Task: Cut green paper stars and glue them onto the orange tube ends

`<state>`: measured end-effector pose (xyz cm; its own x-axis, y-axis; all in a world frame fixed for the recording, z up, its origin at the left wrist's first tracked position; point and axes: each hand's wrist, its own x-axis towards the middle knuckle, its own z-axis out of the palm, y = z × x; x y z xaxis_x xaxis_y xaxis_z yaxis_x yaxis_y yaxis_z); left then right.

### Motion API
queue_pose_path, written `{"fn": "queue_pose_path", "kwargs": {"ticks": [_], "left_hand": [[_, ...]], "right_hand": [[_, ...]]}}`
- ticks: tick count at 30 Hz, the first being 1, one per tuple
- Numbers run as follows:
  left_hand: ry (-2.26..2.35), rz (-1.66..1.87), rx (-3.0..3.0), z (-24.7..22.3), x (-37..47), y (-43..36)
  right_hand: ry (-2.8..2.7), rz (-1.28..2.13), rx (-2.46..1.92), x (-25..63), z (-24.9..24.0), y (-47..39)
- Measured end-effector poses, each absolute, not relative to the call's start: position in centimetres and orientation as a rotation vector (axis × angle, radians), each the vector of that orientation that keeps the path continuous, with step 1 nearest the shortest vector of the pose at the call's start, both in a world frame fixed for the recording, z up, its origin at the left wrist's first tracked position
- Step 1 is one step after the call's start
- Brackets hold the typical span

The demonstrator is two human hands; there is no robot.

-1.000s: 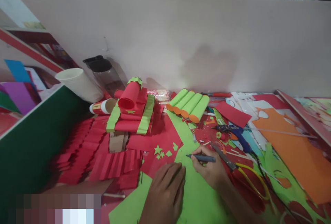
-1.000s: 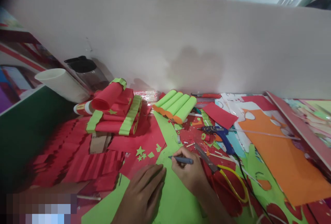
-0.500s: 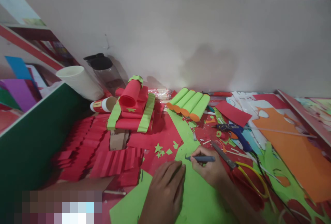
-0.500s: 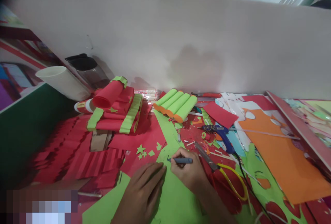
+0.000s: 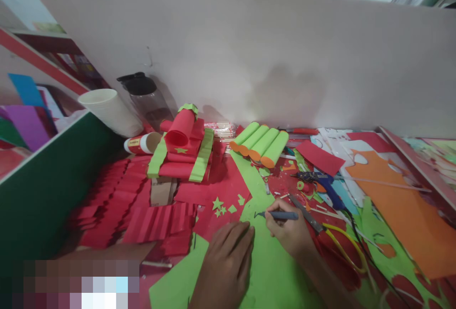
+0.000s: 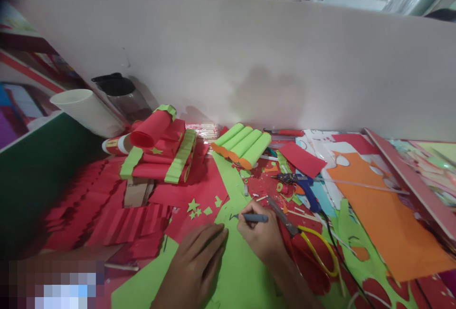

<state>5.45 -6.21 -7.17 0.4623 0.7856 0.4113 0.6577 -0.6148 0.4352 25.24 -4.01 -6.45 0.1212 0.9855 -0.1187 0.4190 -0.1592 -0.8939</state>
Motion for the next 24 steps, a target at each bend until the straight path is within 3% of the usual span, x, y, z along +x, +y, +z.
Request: {"fn": "queue_pose_path", "kwargs": {"ticks": [24], "left_hand": [[1.252,0.899,2.463,-6.92,5.55,-6.15]], "right_hand": [[-1.424,1.051,-1.682,25.33,-6.74,-3.76]]}}
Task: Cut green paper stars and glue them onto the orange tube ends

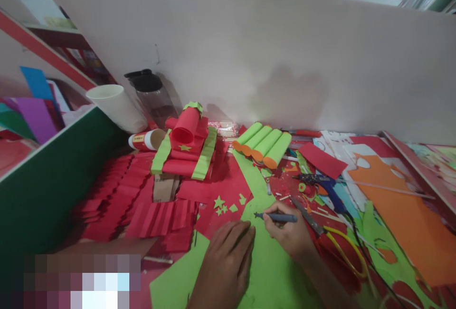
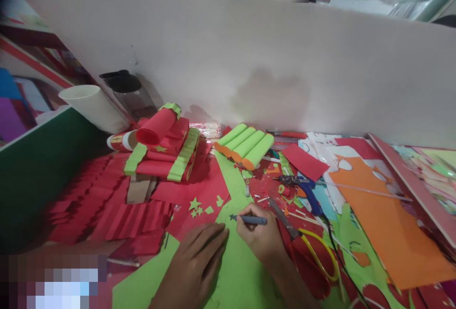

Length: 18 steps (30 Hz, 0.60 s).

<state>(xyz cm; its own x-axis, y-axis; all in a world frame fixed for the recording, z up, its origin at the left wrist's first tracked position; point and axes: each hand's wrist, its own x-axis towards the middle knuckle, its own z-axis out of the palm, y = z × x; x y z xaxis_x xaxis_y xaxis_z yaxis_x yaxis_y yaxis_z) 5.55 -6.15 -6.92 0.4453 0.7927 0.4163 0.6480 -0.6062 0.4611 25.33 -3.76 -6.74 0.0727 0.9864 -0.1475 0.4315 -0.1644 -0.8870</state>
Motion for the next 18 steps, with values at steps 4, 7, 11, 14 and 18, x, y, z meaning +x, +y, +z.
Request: {"fn": "queue_pose_path", "kwargs": {"ticks": [4,7,11,14,18], "left_hand": [[1.248,0.914,2.446,-6.86,5.59,-6.15],[1.265,0.895,2.451,-6.89,5.58,-6.21],[1.268,0.885,2.446,-6.93,5.54,-6.18],[1.265,0.895,2.44,-6.92,5.51,-6.12],[1.256,0.894,2.443,-6.86,5.51,-6.08]], "right_hand": [[-1.396,1.031,-1.697,25.31,-6.67,-3.92],[-1.36,1.046,-1.675,25.27,-6.49,-4.02],[-1.285,1.106,-1.585,25.25,-6.13,-4.01],[-1.307,1.102,-1.584,25.2,-5.96,-3.9],[-1.357,1.062,-1.635,25.22,-6.09,-3.71]]}}
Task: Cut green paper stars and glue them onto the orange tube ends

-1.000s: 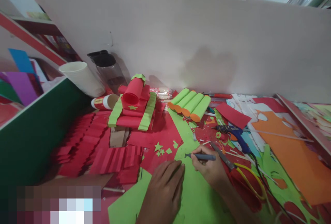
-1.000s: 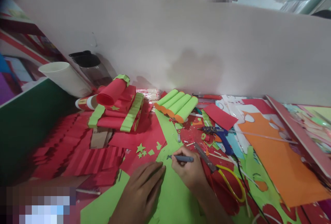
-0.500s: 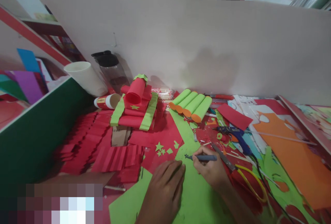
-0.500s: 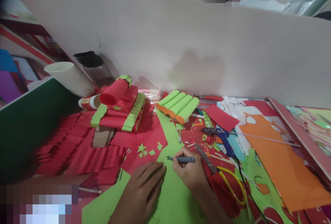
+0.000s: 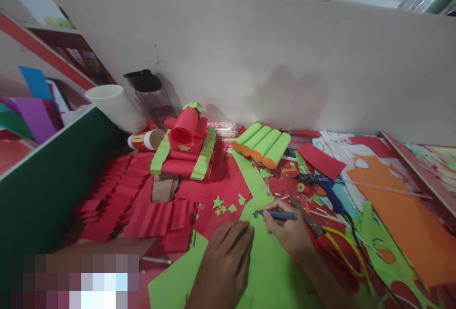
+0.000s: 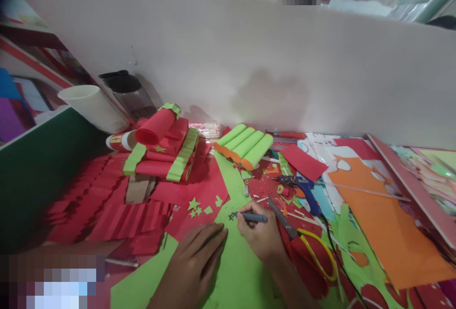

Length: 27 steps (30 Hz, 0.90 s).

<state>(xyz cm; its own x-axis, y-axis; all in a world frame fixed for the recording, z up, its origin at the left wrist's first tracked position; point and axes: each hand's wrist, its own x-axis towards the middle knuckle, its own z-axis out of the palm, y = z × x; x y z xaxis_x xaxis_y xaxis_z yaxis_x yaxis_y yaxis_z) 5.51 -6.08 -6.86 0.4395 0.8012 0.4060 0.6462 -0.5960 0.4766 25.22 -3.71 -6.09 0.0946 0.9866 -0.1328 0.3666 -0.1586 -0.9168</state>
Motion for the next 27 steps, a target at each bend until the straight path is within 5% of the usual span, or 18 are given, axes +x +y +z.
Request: {"fn": "queue_pose_path", "kwargs": {"ticks": [27], "left_hand": [[1.258,0.873,2.467,-7.17,5.49,-6.19]], "right_hand": [[-1.241,1.076,-1.476,25.57,-5.97,-3.48]]}}
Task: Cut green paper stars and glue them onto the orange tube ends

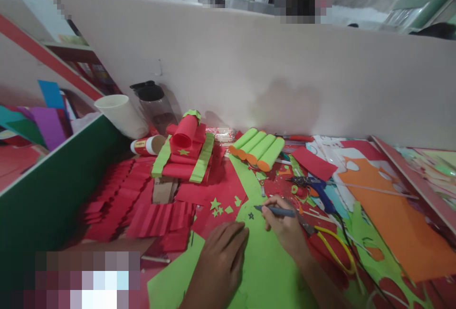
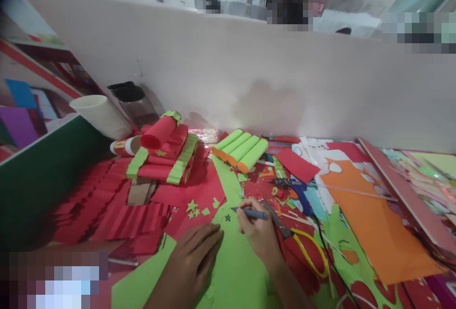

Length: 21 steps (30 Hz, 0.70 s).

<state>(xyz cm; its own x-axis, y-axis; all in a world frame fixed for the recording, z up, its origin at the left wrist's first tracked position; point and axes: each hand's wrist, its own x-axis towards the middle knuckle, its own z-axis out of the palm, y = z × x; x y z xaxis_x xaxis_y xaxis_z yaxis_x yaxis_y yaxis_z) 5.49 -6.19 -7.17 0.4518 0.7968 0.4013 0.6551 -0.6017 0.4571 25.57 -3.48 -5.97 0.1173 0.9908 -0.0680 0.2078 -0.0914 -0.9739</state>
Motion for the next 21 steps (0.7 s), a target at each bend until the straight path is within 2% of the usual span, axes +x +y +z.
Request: {"fn": "queue_pose_path", "kwargs": {"ticks": [10,15,21], "left_hand": [[1.238,0.889,2.676,-5.9,5.1,-6.7],[1.309,0.715,2.77,-3.3,5.4,-6.4],[1.458,0.473,2.75,-0.7,8.3,-2.4]], "right_hand": [[-1.246,0.868,-1.391,26.2,-4.8,-3.7],[-1.153,0.874,-1.302,26.7,-4.4,-3.6],[-1.008,0.931,-1.201,26.9,-4.9,-3.0]]}}
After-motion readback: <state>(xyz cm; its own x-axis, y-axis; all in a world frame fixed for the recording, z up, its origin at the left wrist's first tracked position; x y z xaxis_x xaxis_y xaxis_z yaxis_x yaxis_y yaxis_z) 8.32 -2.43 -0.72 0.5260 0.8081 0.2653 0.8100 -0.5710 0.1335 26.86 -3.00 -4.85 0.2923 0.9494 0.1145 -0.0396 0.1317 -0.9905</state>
